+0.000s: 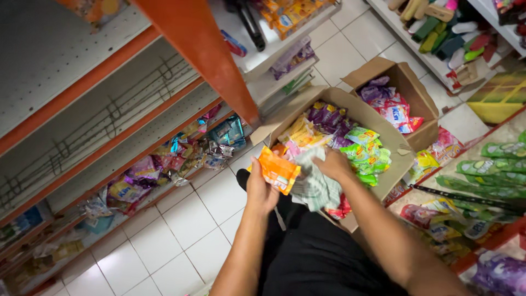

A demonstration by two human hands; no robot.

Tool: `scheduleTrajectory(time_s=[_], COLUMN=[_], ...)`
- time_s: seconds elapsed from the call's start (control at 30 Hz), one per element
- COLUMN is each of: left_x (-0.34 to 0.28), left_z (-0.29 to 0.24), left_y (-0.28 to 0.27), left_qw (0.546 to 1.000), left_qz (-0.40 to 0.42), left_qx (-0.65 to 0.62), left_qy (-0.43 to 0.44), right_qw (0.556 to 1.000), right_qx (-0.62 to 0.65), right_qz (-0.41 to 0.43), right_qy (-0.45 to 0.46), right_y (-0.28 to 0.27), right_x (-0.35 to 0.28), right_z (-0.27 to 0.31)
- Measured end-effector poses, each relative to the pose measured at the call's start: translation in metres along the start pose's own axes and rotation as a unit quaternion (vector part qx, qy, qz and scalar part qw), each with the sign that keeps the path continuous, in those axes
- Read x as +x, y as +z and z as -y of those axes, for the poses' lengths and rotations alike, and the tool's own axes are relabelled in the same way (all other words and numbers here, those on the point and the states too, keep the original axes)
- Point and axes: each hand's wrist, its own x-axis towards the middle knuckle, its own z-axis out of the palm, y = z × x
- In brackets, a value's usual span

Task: The person scans small snack packages from a cardboard box on the floor using a handheld scanner and places them onto store shelves, occasionally using a cloth to handle the items.

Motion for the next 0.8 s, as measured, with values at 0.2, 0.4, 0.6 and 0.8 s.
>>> scheduleTrajectory(time_s=[0.2,0.4,0.6,0.8], left_x=[0.005,0.003,-0.010,-0.025], left_z=[-0.012,-0.025,-0.047,-0.056], left_y=[-0.010,-0.011,-0.011,-0.008], left_qw=[0.991,0.986,0.973,0.971], left_qz=[-0.112,-0.079,-0.085,-0.065], left_qx=[0.041,0.025,-0.013,-0.052], left_qy=[0.063,0.145,0.212,0.223], right_qw=[0.985,0.916,0.902,0.929], right_qx=[0.159,0.236,0.255,0.141], right_qz=[-0.055,-0.243,-0.220,-0.224], right_qy=[-0.025,-0.215,-0.272,-0.260], right_y=[-0.025,-0.088,-0.082,-0.081], right_x=[0.087,0.216,0.281,0.272], right_z=[0.059,0.183,0.235,0.236])
